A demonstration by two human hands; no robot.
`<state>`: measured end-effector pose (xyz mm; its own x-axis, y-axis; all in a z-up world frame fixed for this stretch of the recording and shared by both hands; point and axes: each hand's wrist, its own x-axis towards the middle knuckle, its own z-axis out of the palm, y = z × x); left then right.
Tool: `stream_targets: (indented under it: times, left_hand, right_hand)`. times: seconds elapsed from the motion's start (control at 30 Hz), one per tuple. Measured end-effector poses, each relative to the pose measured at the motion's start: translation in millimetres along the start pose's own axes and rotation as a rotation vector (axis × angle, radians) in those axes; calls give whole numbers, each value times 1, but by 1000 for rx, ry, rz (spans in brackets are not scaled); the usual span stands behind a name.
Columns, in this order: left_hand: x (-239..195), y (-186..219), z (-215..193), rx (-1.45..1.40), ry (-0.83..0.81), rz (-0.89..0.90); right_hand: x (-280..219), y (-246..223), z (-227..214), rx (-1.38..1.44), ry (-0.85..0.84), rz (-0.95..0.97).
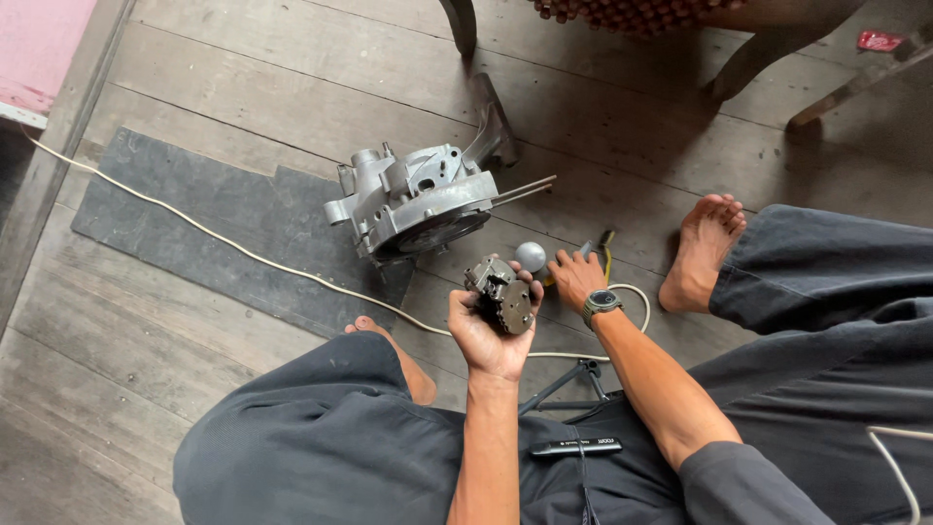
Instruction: The person cleans a small mechanical part using a yellow brush and a yellow utility knife. They scrub various surfaces of the part and scrape specific areas while sitting on the floor.
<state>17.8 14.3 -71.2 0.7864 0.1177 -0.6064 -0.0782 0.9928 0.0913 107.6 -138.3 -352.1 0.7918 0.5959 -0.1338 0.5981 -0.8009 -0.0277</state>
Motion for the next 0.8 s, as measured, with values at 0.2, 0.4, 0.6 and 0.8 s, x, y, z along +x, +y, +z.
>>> stream_targets:
  times: [0.2,0.4,0.6,0.8]
  left_hand:
    - [0,1,14,-12,9,71]
    - [-4,-4,18,-46,-34,116]
    - [-22,-12,41,-107,-77,148]
    - [-42,-17,70,-64,-11,115]
  right_hand:
    - [-5,0,-73,214,-36,169]
    - [5,8,-191,998,352,533]
    - [-15,-12,-327,1412,246,437]
    - [-64,-42,-380,1225,281,67]
